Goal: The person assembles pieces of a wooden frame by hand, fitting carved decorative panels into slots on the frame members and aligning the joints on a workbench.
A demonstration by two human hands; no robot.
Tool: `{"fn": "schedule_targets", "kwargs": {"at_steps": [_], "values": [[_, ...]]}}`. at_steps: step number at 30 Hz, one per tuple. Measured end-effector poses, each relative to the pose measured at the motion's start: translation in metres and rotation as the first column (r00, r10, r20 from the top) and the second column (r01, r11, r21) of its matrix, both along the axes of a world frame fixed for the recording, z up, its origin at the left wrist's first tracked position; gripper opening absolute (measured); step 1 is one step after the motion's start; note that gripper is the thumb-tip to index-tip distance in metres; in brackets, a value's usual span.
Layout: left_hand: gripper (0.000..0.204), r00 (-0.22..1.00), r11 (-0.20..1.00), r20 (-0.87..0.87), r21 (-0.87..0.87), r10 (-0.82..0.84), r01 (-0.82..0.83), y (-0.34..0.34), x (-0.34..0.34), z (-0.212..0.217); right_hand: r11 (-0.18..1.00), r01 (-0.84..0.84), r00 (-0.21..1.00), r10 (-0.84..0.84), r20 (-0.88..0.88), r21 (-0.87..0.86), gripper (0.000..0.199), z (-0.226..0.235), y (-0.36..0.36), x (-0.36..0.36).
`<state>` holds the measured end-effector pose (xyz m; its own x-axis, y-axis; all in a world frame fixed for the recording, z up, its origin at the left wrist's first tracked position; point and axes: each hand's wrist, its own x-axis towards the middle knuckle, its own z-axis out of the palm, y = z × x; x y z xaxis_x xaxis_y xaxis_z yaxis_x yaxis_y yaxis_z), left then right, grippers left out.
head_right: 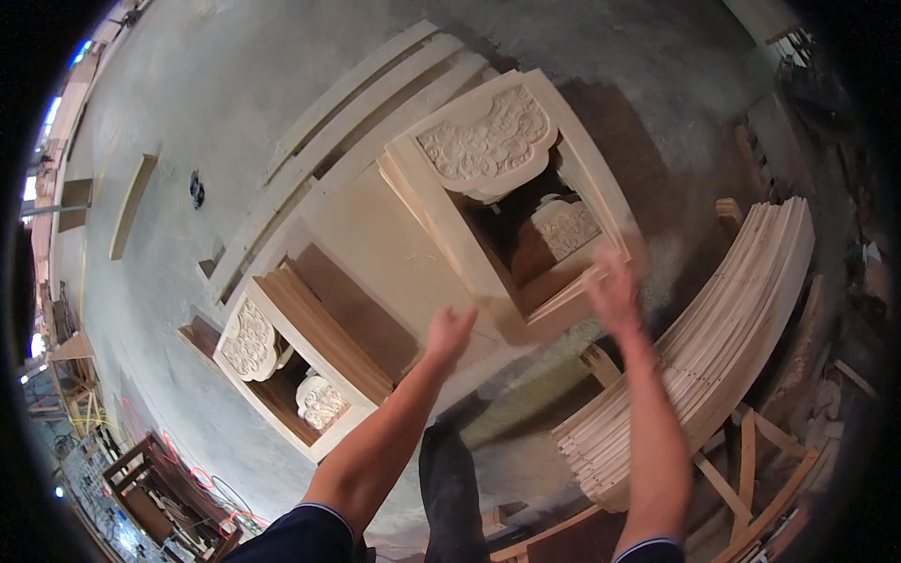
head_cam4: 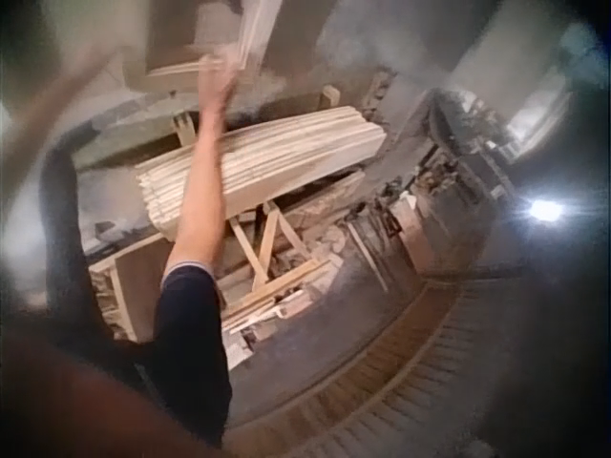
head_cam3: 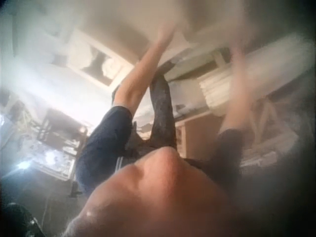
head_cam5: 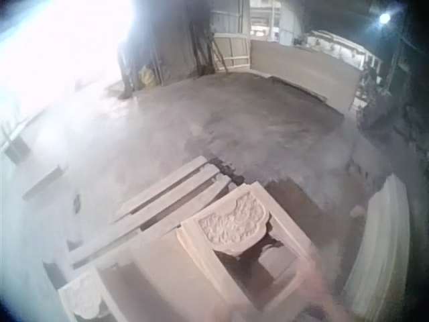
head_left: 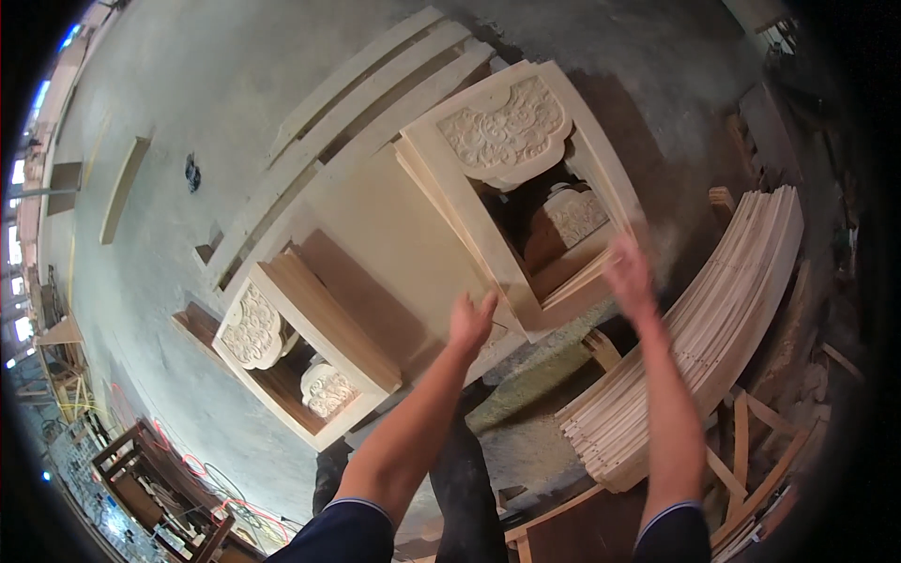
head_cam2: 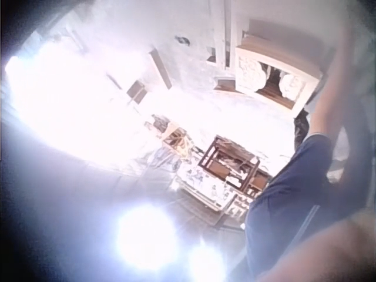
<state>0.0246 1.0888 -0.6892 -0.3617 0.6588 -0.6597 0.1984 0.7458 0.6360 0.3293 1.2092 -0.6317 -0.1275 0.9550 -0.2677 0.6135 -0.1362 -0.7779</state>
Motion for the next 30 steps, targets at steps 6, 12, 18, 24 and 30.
{"fn": "schedule_targets", "kwargs": {"at_steps": [6,12,18,24,30], "values": [[0.045,0.794,0.779,0.054,-0.164,-0.605,0.605,-0.201,-0.109,0.023,0.903,0.215,0.968,-0.148,0.201,-0.371,0.039,-0.026,-0.352,-0.028],[0.053,0.421,0.249,0.286,-0.483,-0.861,0.839,-0.354,-0.241,0.121,0.554,0.225,0.971,-0.065,0.228,-0.801,0.055,0.062,-0.597,-0.114],[0.031,0.276,0.228,0.093,-0.350,-0.957,0.909,-0.392,-0.336,0.144,0.521,0.599,0.763,-0.602,0.236,-0.608,0.040,0.162,-0.681,-0.243],[0.036,0.184,0.180,0.032,-0.112,-0.982,0.977,-0.372,-0.352,0.202,0.441,0.820,0.495,-0.867,0.065,-0.366,0.037,0.250,-0.837,-0.406],[0.027,0.021,0.016,0.180,-0.030,-0.983,0.999,-0.451,-0.320,0.243,0.163,0.984,0.178,-0.944,0.277,-0.076,0.021,0.332,-0.971,-0.490]]}}
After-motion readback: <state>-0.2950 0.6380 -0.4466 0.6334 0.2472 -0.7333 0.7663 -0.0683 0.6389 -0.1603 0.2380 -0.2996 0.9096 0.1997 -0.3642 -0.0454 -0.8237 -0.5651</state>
